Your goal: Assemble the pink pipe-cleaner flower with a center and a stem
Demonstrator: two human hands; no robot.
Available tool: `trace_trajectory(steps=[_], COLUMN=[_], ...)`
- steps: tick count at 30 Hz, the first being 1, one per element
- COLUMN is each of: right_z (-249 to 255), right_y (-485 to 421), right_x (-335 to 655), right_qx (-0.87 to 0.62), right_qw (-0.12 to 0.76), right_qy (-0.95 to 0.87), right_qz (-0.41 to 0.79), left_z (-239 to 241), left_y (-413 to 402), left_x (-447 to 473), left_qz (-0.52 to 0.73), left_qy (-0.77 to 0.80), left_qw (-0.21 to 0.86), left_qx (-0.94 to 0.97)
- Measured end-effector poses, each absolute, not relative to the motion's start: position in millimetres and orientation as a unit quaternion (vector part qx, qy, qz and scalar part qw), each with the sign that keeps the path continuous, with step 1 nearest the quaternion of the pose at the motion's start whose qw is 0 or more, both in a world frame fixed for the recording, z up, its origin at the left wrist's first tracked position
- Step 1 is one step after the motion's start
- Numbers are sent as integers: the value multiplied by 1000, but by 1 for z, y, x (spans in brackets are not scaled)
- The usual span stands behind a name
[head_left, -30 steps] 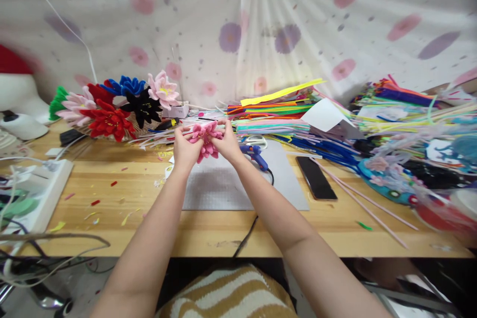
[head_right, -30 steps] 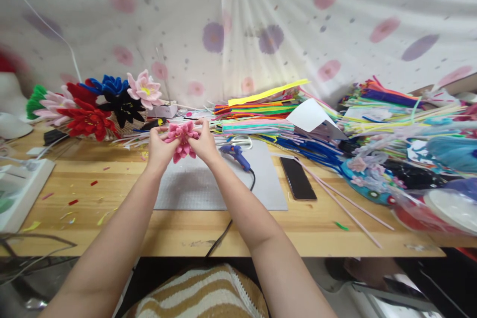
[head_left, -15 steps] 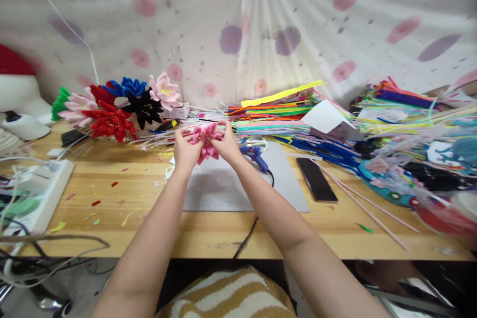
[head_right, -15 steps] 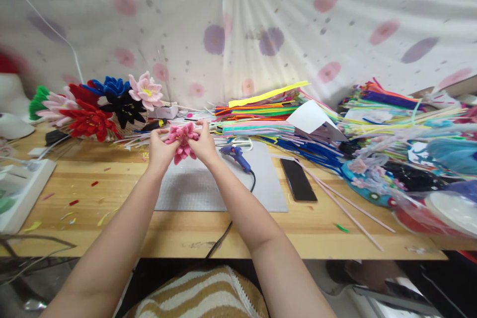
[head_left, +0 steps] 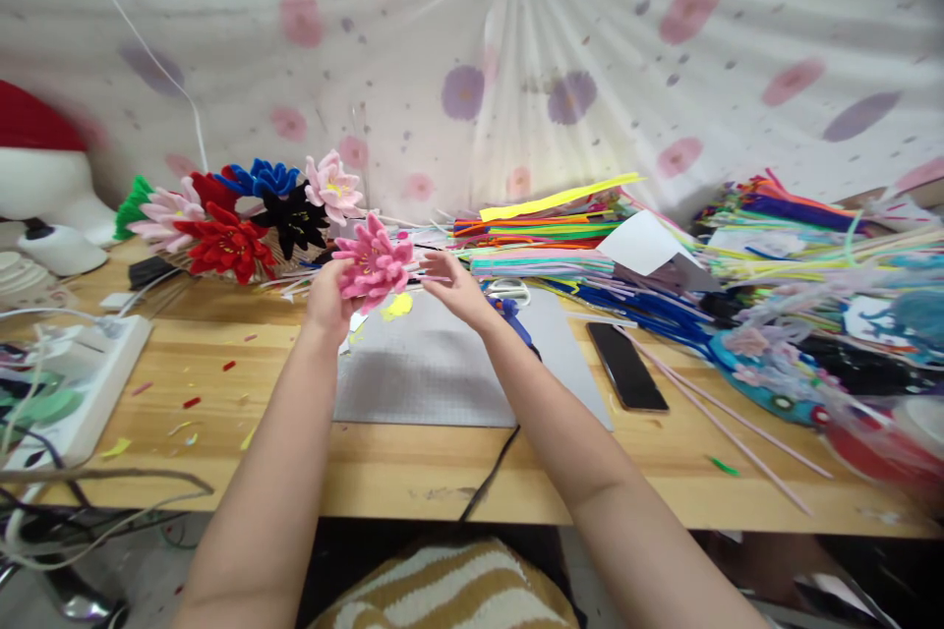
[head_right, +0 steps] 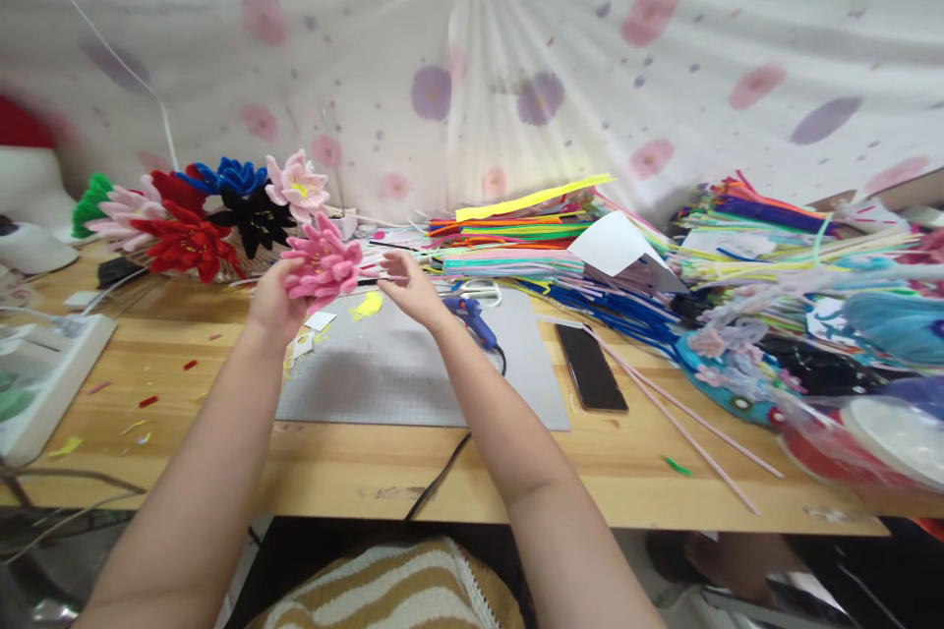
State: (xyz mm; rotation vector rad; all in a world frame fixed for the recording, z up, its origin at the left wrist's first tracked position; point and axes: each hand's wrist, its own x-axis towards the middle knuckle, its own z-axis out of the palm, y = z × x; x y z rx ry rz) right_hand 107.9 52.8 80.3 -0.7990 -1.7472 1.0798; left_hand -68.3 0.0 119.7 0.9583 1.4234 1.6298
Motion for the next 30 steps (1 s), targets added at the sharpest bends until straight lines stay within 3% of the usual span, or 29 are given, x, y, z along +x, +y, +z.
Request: trace_trajectory(steps=[4, 8, 11, 18, 26, 30], right_z=[86, 87, 85, 86, 81, 71], right_y=[46, 45, 46, 49, 33, 27], right_x=[94, 85, 85, 91, 96, 108], right_qx=[-309, -354, -357, -277, -315, -350], right_qw=[424, 373, 362, 307, 149, 144], right_qy=[-809, -829, -823, -791, -817, -822], right_qz=[265, 221, 255, 451, 460, 425], left_z=[131, 128, 118, 92, 71, 61], left_y=[-11, -18, -21, -29, -23, -18], left_x=[-73, -80, -94, -99, -69, -64], left_qz=[679, 663, 650, 724, 784, 779], left_qy=[446, 408, 399, 331, 348, 356], left_qw=[501, 564, 589, 505, 439, 458], left_qx=[299, 275, 268, 333, 268, 236])
